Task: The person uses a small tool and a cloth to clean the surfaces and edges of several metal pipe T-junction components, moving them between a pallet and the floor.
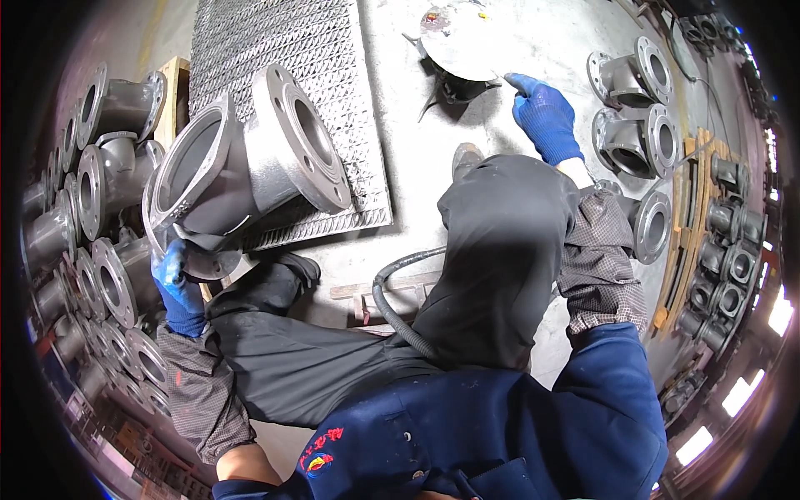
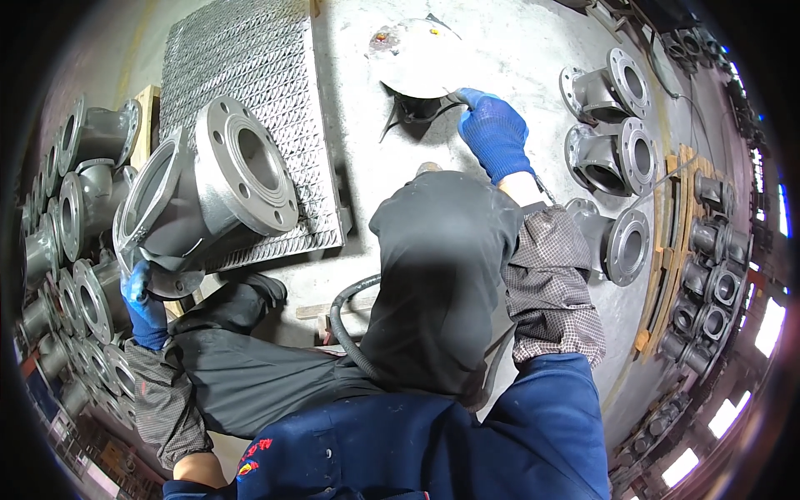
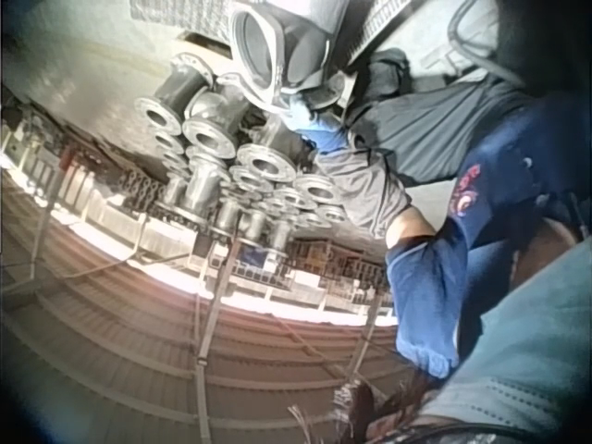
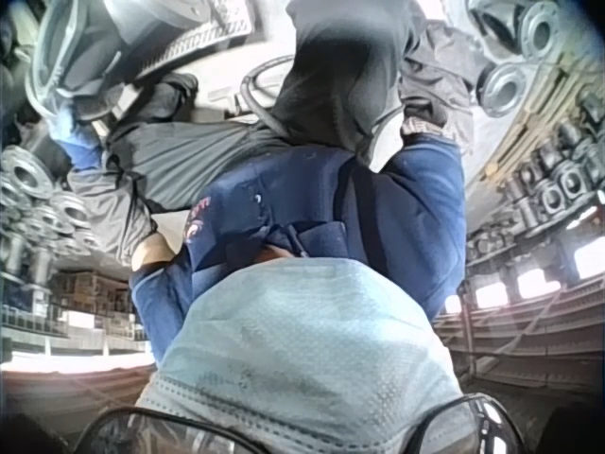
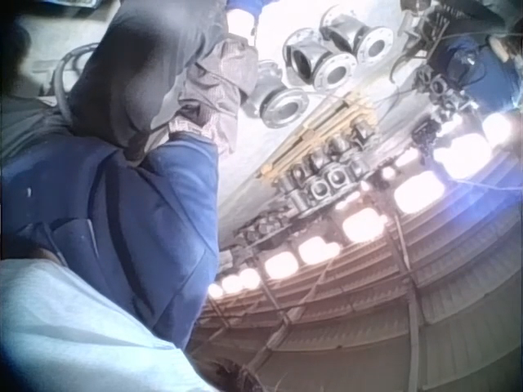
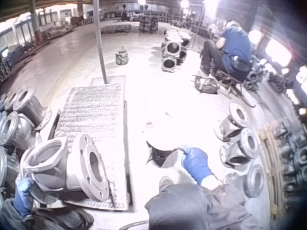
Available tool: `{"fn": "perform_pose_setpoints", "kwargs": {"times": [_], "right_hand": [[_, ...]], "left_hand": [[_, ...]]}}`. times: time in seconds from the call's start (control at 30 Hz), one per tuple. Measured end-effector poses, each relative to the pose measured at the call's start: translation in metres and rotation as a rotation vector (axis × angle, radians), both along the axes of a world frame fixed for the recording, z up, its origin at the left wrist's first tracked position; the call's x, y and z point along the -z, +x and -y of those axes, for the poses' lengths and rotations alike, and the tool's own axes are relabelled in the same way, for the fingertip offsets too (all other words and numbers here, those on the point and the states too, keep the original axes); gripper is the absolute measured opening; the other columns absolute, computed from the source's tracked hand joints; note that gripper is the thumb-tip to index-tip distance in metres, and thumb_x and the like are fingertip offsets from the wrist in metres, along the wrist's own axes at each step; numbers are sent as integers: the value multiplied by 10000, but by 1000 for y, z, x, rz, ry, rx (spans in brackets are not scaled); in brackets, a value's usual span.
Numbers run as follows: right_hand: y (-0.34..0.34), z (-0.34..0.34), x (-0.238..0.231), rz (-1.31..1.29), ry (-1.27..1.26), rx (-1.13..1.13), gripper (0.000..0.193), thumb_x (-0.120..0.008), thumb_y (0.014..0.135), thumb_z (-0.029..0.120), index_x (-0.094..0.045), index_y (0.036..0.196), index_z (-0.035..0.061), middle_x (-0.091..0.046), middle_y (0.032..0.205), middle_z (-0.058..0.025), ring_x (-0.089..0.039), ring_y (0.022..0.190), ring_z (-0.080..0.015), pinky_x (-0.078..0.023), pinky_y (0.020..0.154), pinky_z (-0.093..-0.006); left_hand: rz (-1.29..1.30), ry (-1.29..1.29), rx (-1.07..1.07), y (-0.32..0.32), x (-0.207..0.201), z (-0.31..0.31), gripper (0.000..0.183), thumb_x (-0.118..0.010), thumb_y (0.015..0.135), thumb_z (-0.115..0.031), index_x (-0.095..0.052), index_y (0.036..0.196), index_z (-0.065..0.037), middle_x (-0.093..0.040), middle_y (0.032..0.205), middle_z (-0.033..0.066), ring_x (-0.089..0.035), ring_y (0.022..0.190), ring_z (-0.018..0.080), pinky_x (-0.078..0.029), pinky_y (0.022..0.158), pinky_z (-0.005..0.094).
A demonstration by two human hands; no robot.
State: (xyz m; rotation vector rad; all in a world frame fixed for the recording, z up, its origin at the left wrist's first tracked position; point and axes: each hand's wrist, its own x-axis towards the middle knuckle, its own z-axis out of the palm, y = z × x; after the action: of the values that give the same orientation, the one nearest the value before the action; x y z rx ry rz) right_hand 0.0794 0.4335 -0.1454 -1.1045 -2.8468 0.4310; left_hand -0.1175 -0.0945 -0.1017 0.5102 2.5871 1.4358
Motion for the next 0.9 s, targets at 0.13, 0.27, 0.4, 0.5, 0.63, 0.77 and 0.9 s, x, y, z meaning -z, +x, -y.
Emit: {"fn": "perform_pose_setpoints", "kwargs": {"times": [0.13, 0.27, 0.4, 0.5, 0.63, 0.77, 0.9], "right_hand": [[1, 2, 3, 14, -54, 23, 332, -507, 830, 146, -656, 1122, 198, -672, 1016, -107, -644, 929, -272, -490, 835, -347], [1, 2, 5, -1, -87, 41, 336, -512, 826, 136, -653, 1126, 187, -681, 994, -107, -649, 926, -257, -488, 838, -339], [2, 1, 11, -59, -141, 87, 344, -510, 820, 115, -652, 1128, 174, -684, 984, -107, -653, 919, -247, -488, 836, -328], [5, 0, 16, -72, -283, 78, 354, -503, 818, 92, -653, 1128, 173, -686, 966, -110, -653, 915, -244, -485, 840, -321], [7, -1, 29, -133, -138, 19, 382, -494, 821, 72, -634, 1163, 168, -677, 1014, -103, -654, 915, -234, -486, 841, -319], [17, 1, 45, -157, -100, -5, 454, -490, 821, 30, -592, 1229, 201, -653, 1048, -112, -642, 915, -254, -487, 834, -328], [23, -2, 66, -327, -229, 4, 499, -492, 805, 12, -576, 1245, 232, -630, 1068, -138, -623, 939, -316, -489, 817, -361]], "left_hand": [[-105, -122, 125, -3, -7, 1, 344, -472, 921, -274, -569, 932, 56, -538, 827, 11, -494, 741, 99, -426, 686, 245], [-66, -75, 81, -1, -9, -6, 372, -455, 928, -285, -566, 963, 68, -542, 838, 17, -499, 749, 104, -430, 693, 248], [-8, -36, 33, 1, -7, -4, 389, -454, 930, -297, -567, 977, 72, -550, 847, 20, -512, 764, 107, -434, 710, 246], [-25, -56, 56, 0, -6, -2, 398, -461, 930, -305, -569, 983, 74, -556, 843, 20, -521, 770, 108, -435, 722, 244], [-5, -18, 36, -3, -3, 4, 418, -471, 925, -329, -573, 981, 73, -558, 831, 21, -522, 770, 108, -436, 722, 244], [-100, -120, 81, -1, -7, -3, 450, -467, 922, -357, -579, 961, 78, -558, 828, 22, -522, 770, 107, -435, 719, 244], [-37, -75, 40, -1, -5, -1, 442, -463, 924, -343, -581, 955, 82, -563, 833, 26, -524, 771, 109, -435, 718, 248]]}}
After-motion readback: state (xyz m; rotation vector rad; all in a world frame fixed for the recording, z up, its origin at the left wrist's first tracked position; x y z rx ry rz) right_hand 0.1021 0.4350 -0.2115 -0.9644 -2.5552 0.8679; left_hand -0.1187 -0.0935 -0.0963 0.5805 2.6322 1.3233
